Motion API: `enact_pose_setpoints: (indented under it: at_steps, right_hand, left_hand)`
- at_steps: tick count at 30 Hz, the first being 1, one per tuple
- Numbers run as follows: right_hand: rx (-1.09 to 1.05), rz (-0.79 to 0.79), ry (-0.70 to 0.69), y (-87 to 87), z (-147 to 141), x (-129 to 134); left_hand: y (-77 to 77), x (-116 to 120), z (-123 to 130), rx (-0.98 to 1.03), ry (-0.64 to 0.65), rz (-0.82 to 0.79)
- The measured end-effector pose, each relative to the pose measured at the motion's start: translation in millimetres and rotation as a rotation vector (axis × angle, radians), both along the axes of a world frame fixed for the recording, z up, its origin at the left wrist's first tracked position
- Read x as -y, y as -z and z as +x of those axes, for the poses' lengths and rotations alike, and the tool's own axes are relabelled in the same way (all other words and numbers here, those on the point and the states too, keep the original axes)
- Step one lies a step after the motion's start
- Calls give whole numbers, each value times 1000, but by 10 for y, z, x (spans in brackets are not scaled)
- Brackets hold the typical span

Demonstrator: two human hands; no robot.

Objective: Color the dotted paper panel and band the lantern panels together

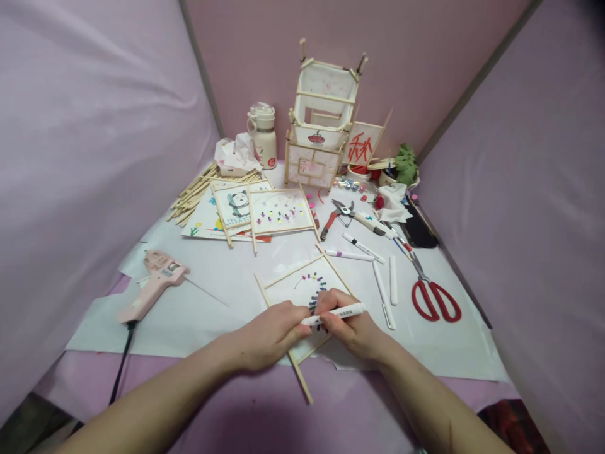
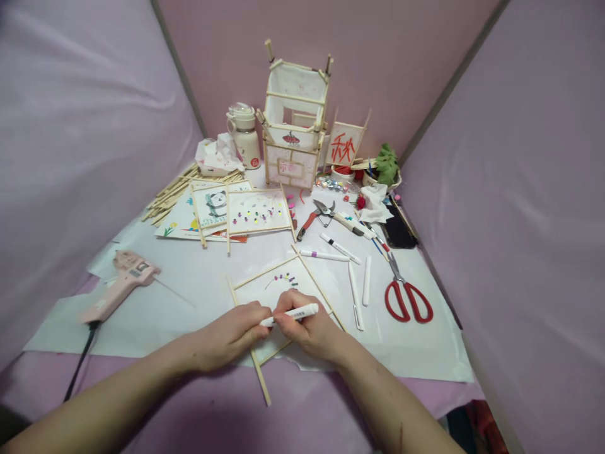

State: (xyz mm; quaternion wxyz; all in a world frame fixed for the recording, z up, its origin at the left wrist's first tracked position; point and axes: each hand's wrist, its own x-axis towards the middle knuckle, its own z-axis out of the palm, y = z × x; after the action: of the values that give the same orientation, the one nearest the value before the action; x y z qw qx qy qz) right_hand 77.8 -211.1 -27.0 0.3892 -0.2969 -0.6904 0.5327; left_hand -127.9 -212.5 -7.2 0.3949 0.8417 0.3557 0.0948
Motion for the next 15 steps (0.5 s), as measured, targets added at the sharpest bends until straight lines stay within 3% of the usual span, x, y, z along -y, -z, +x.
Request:
enact_pose_setpoints:
  at_steps: [7,11,13,15]
  right_hand:
    - [-32,-173,112,-150,148,-151]
    - [-228,-104,504,-263,477,-335]
    - [-271,-74,722,-289,681,-415]
    - [-244,-43,853,-295,880,-501]
  left_hand:
    - [-152,-90,125,25,-93,52]
    - [-297,-444,229,-76,-192,201]
    - [-306,-734,339,-150,-178,359]
    - [-255,-1042,491,-195,-167,524]
